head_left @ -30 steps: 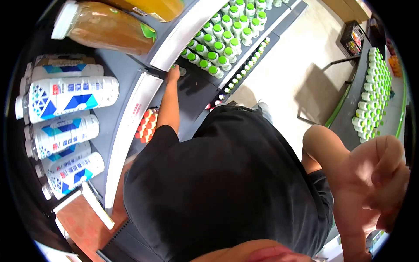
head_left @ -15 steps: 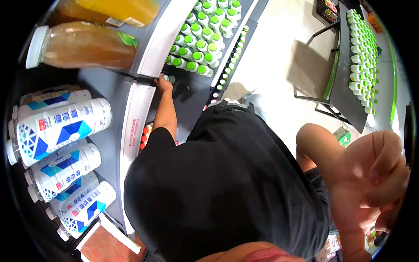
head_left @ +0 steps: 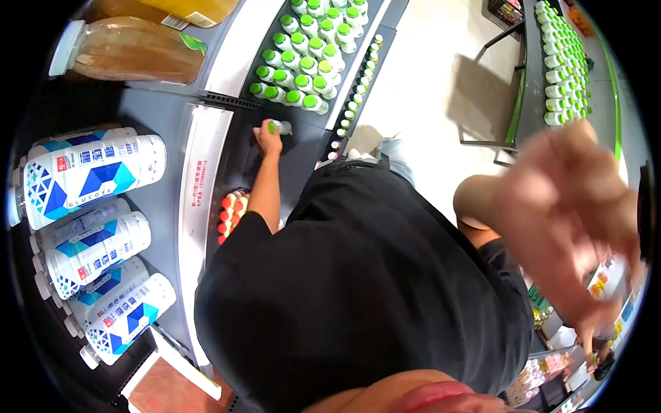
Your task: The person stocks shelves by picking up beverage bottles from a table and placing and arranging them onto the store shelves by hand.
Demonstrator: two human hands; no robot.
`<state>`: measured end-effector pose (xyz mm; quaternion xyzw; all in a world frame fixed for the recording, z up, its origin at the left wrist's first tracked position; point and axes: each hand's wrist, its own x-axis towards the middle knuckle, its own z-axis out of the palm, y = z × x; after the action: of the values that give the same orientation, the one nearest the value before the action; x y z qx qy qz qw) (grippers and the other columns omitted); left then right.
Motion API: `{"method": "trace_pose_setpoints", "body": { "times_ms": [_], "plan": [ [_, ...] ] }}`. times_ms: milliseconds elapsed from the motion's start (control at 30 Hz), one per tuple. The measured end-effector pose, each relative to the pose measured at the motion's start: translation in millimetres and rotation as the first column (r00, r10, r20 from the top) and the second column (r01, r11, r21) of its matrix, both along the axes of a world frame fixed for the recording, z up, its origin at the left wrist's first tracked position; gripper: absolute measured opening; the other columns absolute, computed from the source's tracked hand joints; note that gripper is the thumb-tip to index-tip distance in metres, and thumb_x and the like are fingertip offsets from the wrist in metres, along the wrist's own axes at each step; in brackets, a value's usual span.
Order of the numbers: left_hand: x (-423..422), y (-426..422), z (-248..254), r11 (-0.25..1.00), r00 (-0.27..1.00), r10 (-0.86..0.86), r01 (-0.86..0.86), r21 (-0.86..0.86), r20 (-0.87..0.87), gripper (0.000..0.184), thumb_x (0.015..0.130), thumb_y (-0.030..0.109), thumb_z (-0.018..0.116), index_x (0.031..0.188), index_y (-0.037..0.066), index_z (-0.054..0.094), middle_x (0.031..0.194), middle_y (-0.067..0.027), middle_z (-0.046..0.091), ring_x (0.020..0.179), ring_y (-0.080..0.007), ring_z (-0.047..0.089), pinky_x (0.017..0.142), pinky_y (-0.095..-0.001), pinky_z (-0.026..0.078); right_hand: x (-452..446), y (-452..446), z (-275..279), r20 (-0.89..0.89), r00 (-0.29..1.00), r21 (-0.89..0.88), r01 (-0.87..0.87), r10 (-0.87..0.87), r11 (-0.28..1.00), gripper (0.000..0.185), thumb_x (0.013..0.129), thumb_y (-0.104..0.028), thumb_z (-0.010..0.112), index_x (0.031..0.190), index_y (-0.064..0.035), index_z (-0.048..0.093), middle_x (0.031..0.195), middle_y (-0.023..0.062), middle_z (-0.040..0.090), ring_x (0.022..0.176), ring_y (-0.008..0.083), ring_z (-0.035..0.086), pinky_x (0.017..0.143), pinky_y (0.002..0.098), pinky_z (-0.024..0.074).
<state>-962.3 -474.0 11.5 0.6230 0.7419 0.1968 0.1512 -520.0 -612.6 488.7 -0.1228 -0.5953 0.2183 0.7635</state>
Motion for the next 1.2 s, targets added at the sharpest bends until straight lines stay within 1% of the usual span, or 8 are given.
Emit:
{"method": "trace_pose_setpoints", "body": {
  "times_ms": [133,267,533,867,900,933,1000,1200],
  "plan": [
    [36,-44,14,1.0,0.999,-0.022,0.022,-0.006,0.034,0.04,0.081,0.024,0.077,0.118,0.021,0.062,0.107,-0.0125,0.053,0.101,-0.0366,0.058,0.084,-0.0465,0.049,-45,74,-91,-0.28,0.9,-0.29,0.252,-0.334,0.923,0.007,0.091,-0.002,0.053,0.094,-0.0022,0.059,0.067,0.0046,0.053,0.055,0.013,0.048,0.055,0.0251,0.0409],
    [53,-67,14,0.998,0.993,-0.062,0.064,-0.019,0.101,0.041,0.083,0.02,0.074,0.122,0.019,0.061,0.11,-0.0122,0.052,0.103,-0.0353,0.058,0.085,-0.0457,0.049,-91,114,-231,0.115,0.765,-0.608,0.558,-0.633,0.564,0.016,0.092,-0.009,0.063,0.077,-0.0037,0.062,0.06,-0.0053,0.048,0.055,0.0039,0.041,0.051,0.0236,0.0328],
    [64,-69,8,0.985,0.976,-0.161,0.149,0.089,0.15,0.055,0.082,0.019,0.072,0.135,0.018,0.056,0.12,-0.0135,0.059,0.112,-0.0354,0.057,0.095,-0.0428,0.045,-161,107,-378,0.619,0.673,-0.773,0.431,0.405,0.465,0.027,0.081,-0.016,0.063,0.107,-0.0098,0.064,0.097,0.0145,0.07,0.093,0.0333,0.068,0.082,0.0433,0.0535],
    [64,-34,-92,0.985,0.91,-0.154,0.172,-0.012,0.384,0.038,0.088,0.024,0.069,0.119,0.012,0.051,0.119,-0.0104,0.061,0.112,-0.0341,0.058,0.094,-0.0408,0.047,-222,125,-413,0.826,0.27,-0.56,0.496,0.495,0.664,0.04,0.084,-0.013,0.064,0.123,-0.0176,0.059,0.125,0.0095,0.057,0.115,0.0302,0.058,0.09,0.0415,0.0529],
    [68,-39,-75,0.938,0.907,-0.34,0.346,0.022,0.249,0.035,0.09,0.021,0.067,0.12,0.012,0.052,0.123,-0.0077,0.058,0.116,-0.0298,0.056,0.1,-0.0397,0.044,-220,122,-413,0.829,0.195,-0.544,0.493,0.523,0.679,0.037,0.086,-0.015,0.062,0.123,-0.0173,0.059,0.123,0.0105,0.059,0.114,0.0302,0.06,0.09,0.0417,0.0532],
    [76,-43,-58,0.78,0.647,-0.518,0.626,0.003,-0.559,0.033,0.092,0.018,0.062,0.123,0.013,0.052,0.123,-0.0074,0.058,0.115,-0.0271,0.057,0.102,-0.0391,0.043,-219,118,-415,0.827,0.123,-0.532,0.49,0.549,0.691,0.035,0.088,-0.017,0.06,0.123,-0.017,0.059,0.121,0.0114,0.061,0.112,0.0302,0.062,0.089,0.042,0.0536],
    [91,-62,-57,0.974,0.776,-0.21,0.221,0.055,0.595,0.042,0.088,0.019,0.067,0.127,0.015,0.053,0.123,-0.0056,0.062,0.116,-0.0243,0.06,0.102,-0.0369,0.046,-223,109,-464,0.813,0.213,-0.575,0.434,0.541,0.694,0.033,0.09,-0.024,0.057,0.123,-0.0182,0.059,0.116,0.0121,0.064,0.106,0.0316,0.066,0.086,0.0436,0.0546],
    [125,-83,-45,0.927,0.895,-0.371,0.342,0.152,0.247,0.041,0.082,0.03,0.067,0.116,0.01,0.057,0.115,-0.0172,0.062,0.109,-0.0396,0.059,0.091,-0.045,0.048,-156,65,-455,0.8,0.348,-0.6,0.43,0.489,0.675,0.04,0.086,-0.028,0.06,0.124,-0.0174,0.053,0.112,0.0113,0.064,0.099,0.0345,0.067,0.076,0.0454,0.0563]
  ]
}}
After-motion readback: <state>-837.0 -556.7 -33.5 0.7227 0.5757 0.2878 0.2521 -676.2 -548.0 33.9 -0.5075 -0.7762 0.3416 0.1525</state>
